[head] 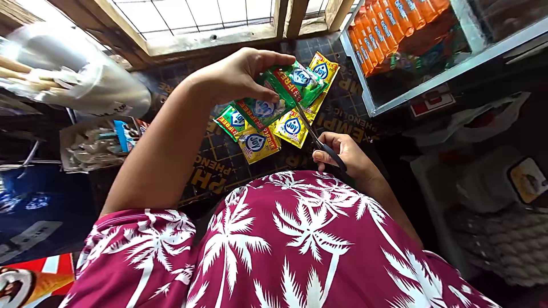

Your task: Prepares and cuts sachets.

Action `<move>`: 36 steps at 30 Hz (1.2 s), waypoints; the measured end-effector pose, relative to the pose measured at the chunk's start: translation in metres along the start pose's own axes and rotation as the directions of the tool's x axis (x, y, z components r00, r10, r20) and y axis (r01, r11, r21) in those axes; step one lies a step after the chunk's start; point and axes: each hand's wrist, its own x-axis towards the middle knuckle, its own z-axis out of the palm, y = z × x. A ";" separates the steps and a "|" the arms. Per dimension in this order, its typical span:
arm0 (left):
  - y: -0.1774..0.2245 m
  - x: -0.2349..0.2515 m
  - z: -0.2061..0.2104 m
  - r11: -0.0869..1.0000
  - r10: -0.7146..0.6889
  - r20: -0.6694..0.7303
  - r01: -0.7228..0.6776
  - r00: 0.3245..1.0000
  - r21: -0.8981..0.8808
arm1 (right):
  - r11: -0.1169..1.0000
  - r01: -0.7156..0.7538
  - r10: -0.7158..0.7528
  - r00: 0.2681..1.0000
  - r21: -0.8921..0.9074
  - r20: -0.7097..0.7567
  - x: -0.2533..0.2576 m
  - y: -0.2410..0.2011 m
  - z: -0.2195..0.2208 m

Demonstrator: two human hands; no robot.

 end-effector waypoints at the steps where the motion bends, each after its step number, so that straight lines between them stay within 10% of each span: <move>1: -0.001 0.000 0.000 1.000 -0.007 0.006 0.007 1.000 -0.010 | 1.000 -0.005 0.005 1.000 0.003 0.000 0.000 -0.001 0.001; 36: -0.012 0.002 -0.006 0.999 0.024 0.079 -0.020 0.997 -0.048 | 0.997 -0.016 0.014 0.999 0.075 0.033 0.008 -0.002 0.012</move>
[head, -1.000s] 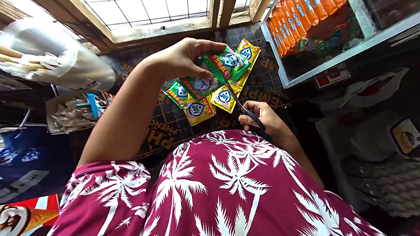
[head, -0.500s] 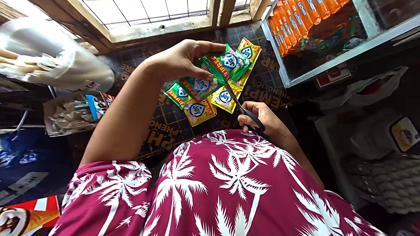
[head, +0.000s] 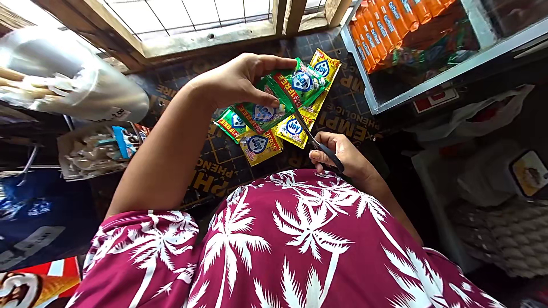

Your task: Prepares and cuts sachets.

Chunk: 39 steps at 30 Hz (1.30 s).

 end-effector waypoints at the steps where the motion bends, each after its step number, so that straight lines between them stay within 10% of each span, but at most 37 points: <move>1: 0.000 0.000 0.000 1.000 0.002 0.001 -0.002 1.000 0.005 | 1.000 0.001 -0.001 1.000 -0.001 -0.002 0.000 0.000 0.000; 39: 0.004 -0.005 0.000 0.995 0.020 -0.116 -0.008 0.993 0.100 | 1.000 -0.024 0.023 0.995 -0.001 -0.100 -0.003 0.008 0.001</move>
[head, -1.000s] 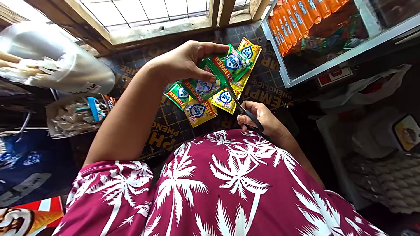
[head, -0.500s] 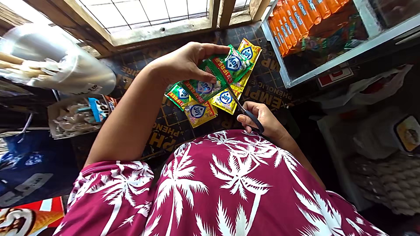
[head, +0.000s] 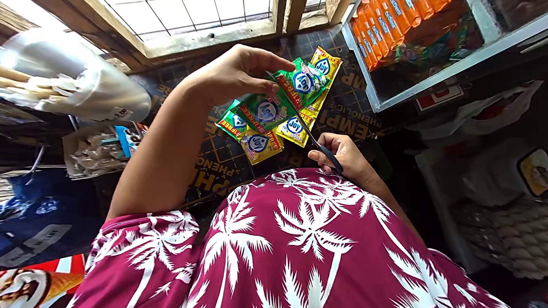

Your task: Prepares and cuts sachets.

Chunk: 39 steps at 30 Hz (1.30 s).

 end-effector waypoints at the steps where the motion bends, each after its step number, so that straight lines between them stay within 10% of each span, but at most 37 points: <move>1: 0.002 -0.002 -0.001 1.000 0.008 -0.010 -0.008 1.000 0.015 | 1.000 0.001 -0.001 1.000 -0.007 0.002 0.000 0.000 0.000; 39: -0.009 0.001 -0.004 0.996 0.041 0.121 -0.031 0.992 -0.082 | 0.998 0.064 -0.063 0.998 0.019 -0.016 0.018 0.001 0.016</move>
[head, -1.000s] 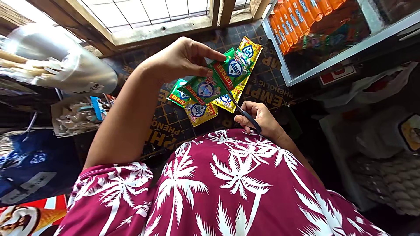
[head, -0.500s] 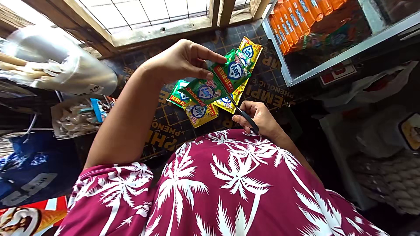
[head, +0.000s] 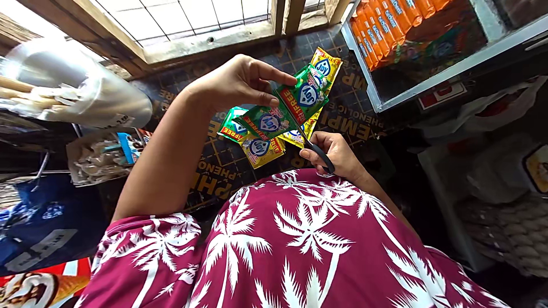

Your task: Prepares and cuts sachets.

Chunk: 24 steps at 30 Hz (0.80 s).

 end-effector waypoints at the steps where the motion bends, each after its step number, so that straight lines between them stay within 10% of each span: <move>1: 0.001 0.000 0.001 1.000 -0.009 0.003 0.009 1.000 -0.006 | 1.000 0.019 -0.019 1.000 -0.003 -0.003 0.000 0.001 0.000; 10: 0.016 -0.011 -0.010 0.989 0.103 -0.110 -0.090 0.989 0.114 | 0.962 0.087 -0.073 0.995 -0.258 0.061 -0.035 -0.013 -0.038; 15: 0.042 -0.021 -0.018 0.953 0.278 -0.322 -0.218 0.905 0.209 | 0.854 -0.132 -0.015 0.961 -0.503 -0.277 -0.059 -0.016 -0.067; 20: 0.076 -0.035 -0.014 0.937 0.306 -0.638 -0.104 0.707 0.335 | 0.751 -0.401 0.101 0.855 -0.525 -0.509 -0.048 -0.019 -0.066; 24: 0.079 -0.088 -0.029 0.935 0.168 -0.914 0.235 0.369 0.267 | 0.570 -0.341 -0.075 0.884 -0.748 -0.461 -0.030 -0.014 -0.066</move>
